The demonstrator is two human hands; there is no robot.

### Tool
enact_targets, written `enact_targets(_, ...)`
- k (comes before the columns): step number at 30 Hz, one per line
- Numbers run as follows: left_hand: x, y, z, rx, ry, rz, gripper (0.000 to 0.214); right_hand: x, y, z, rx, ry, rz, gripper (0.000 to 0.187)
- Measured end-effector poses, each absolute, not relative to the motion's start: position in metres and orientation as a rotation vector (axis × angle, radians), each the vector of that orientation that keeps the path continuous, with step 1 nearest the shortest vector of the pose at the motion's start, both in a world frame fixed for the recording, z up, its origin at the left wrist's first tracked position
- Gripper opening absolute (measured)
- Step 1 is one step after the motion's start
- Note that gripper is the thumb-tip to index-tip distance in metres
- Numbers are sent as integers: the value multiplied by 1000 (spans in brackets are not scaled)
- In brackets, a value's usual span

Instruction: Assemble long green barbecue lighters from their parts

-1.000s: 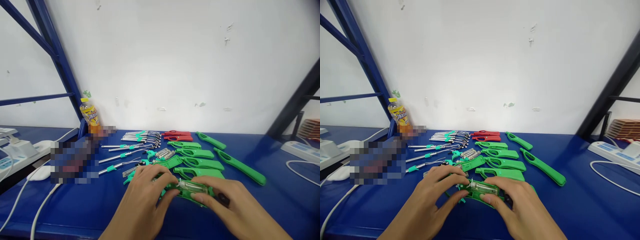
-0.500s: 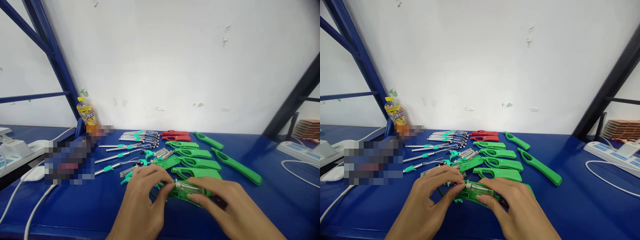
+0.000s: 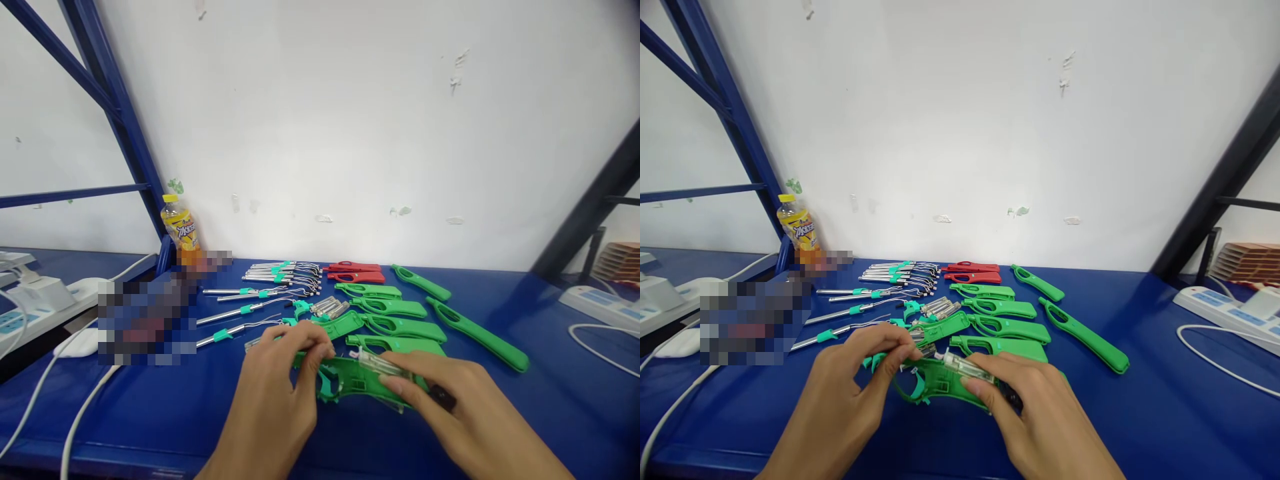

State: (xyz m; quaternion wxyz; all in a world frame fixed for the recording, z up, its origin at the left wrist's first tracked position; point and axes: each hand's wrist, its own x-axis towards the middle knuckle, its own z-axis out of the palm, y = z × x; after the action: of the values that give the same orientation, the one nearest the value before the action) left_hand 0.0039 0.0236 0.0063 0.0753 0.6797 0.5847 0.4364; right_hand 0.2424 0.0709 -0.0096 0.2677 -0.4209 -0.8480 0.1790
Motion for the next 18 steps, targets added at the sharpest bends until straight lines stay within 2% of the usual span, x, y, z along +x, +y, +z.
enact_targets(6, -2, 26, 5, 2104, 1671, 1360, 10, 240, 72, -3, -1150, -2283, 495, 32)
enact_targets(13, 11, 31, 7, 2225, 1461, 1325, 16, 233, 64, 0, -1089, -2343, 564, 30)
enact_targets(18, -7, 33, 13, 2151, 1581, 1404, 16, 244, 69, -1, -1162, -2278, 493, 31)
